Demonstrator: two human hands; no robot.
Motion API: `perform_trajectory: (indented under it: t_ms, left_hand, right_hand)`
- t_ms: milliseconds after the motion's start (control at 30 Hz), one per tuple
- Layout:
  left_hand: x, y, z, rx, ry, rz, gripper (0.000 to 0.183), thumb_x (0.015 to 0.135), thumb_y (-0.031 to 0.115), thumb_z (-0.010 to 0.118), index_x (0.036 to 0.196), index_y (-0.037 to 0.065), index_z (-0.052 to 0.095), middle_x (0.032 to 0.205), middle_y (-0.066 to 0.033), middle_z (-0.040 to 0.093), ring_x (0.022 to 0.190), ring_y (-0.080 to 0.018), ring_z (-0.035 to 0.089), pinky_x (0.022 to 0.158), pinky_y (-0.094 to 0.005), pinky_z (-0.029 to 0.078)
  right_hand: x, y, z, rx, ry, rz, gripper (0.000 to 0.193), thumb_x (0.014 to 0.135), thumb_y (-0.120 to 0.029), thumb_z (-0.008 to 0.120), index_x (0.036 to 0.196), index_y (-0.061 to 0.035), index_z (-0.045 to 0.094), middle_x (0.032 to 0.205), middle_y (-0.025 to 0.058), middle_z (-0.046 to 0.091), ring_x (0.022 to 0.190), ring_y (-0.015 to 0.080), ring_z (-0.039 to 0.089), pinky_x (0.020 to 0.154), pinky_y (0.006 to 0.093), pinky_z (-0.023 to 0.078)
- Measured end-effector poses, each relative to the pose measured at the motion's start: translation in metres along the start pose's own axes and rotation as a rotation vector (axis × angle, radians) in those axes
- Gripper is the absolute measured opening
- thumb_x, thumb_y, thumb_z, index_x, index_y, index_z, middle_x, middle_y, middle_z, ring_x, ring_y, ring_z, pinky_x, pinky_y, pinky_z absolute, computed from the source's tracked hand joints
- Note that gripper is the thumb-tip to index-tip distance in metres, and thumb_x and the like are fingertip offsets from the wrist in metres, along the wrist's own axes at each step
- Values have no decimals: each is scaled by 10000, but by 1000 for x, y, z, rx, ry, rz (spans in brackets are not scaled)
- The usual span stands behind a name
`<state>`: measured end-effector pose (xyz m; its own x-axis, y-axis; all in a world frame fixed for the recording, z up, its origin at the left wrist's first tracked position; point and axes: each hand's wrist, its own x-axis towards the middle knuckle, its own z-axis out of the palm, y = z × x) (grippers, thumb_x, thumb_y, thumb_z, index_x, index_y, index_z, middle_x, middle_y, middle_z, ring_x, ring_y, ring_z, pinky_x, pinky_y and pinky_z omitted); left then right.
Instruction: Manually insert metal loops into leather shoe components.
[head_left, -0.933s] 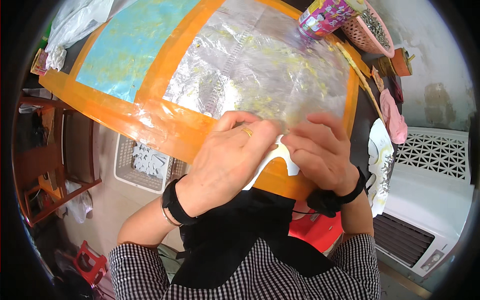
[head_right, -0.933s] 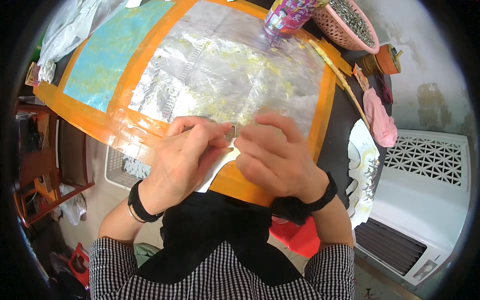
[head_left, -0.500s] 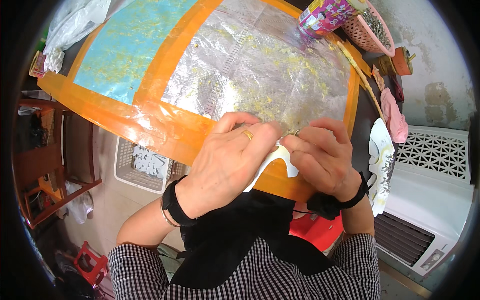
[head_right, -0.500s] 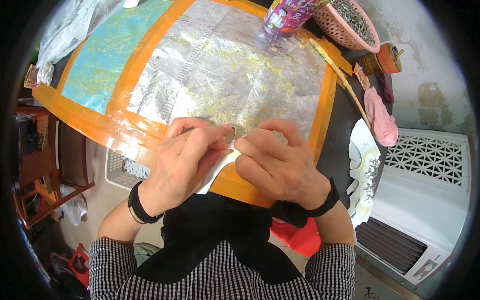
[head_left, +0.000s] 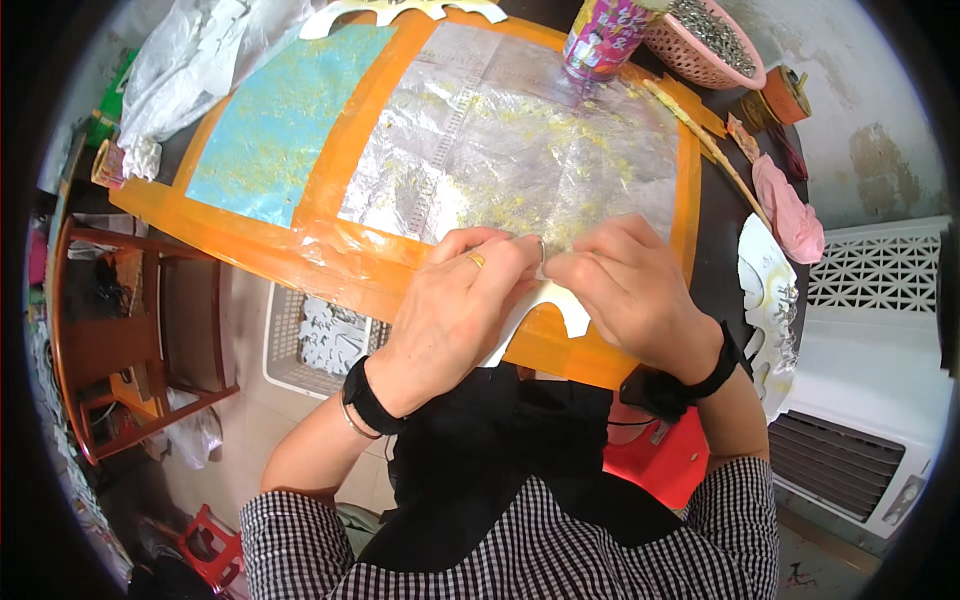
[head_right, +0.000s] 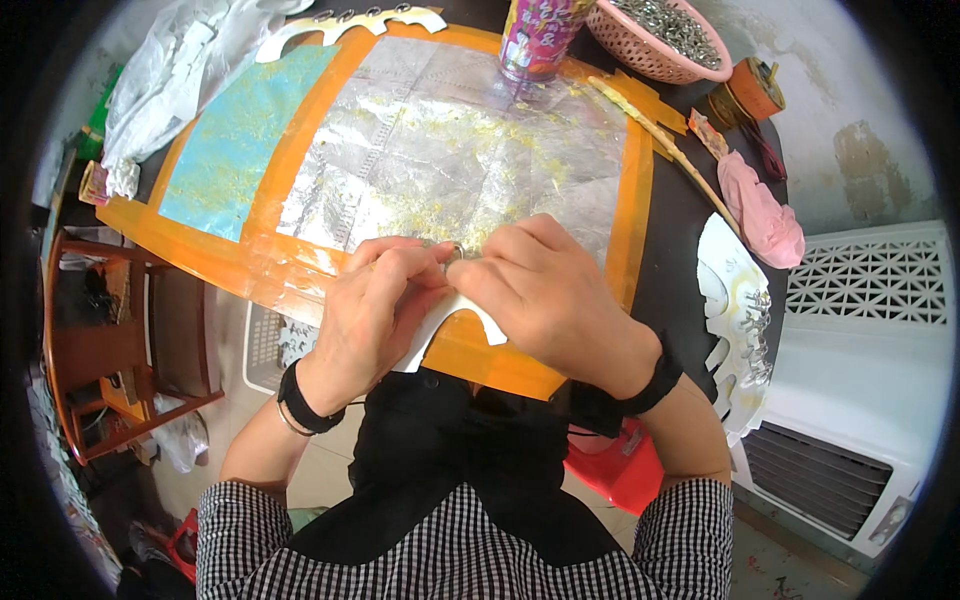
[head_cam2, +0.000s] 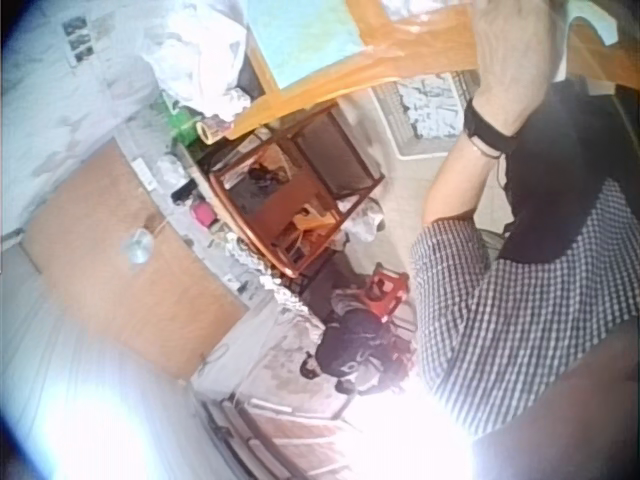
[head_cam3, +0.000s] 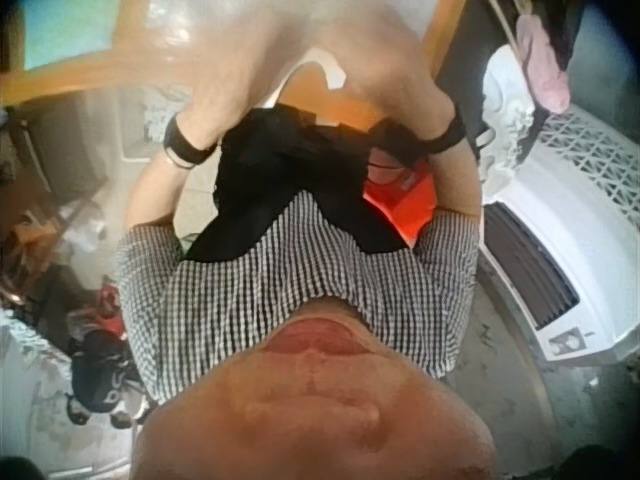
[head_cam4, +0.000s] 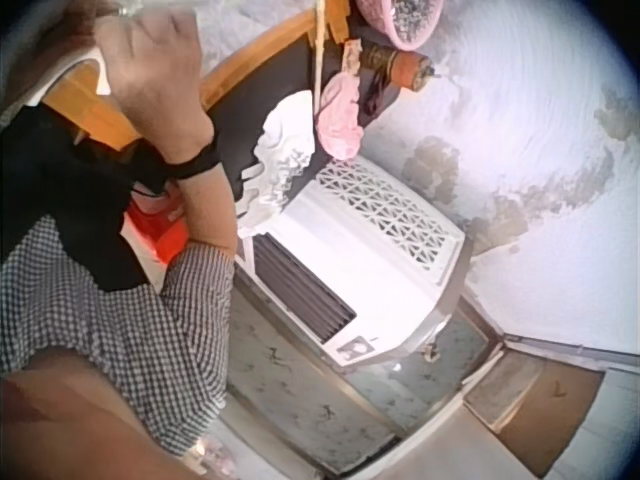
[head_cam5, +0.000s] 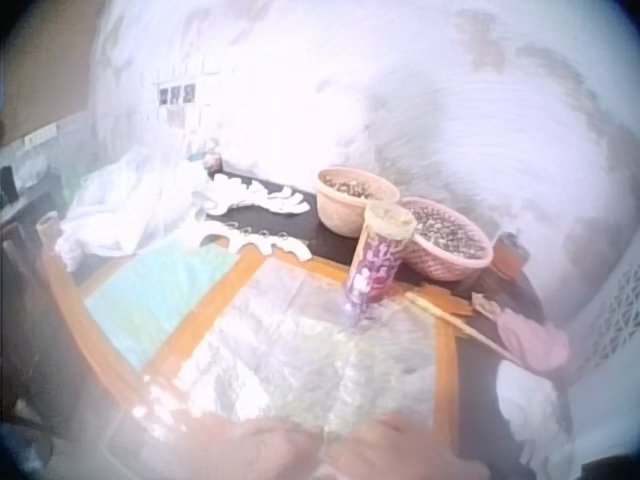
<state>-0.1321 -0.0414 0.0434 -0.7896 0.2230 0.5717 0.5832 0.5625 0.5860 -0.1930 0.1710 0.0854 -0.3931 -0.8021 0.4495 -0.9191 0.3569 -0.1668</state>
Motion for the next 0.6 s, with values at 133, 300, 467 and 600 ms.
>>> perform_trajectory:
  t_ms: [133, 300, 467, 600]
  left_hand:
    - [0, -2, 5, -23, 52, 12, 368, 871, -38, 753, 1204, 26, 609, 973, -98, 731, 969, -326, 706, 915, -429, 548]
    - [-7, 3, 5, -134, -8, -221, 434, 838, -50, 790, 1221, 43, 608, 1008, -102, 748, 996, -326, 701, 901, -403, 551]
    - [2, 3, -2, -152, -65, -357, 473, 839, -12, 823, 1256, 38, 604, 961, -97, 761, 994, -287, 709, 916, -378, 551]
    - [2, -1, -2, -278, -30, -392, 479, 881, 17, 822, 1296, 23, 583, 947, -92, 765, 1001, -195, 712, 914, -325, 550]
  right_hand:
    - [-1, 3, 5, 60, -7, 36, 177, 826, -92, 713, 998, -64, 681, 902, 49, 604, 915, 225, 588, 844, 375, 462]
    - [-5, 3, 3, 176, -30, 58, 150, 853, -75, 721, 1000, -47, 704, 931, 51, 597, 969, 233, 569, 844, 378, 453]
    - [-11, 9, 3, 214, -16, 45, 142, 857, -73, 713, 996, -50, 732, 971, 47, 633, 991, 238, 579, 875, 380, 464]
    - [-15, 12, 5, 279, 8, 26, 156, 847, -65, 707, 990, -47, 766, 1011, 45, 681, 1028, 241, 591, 911, 378, 470]
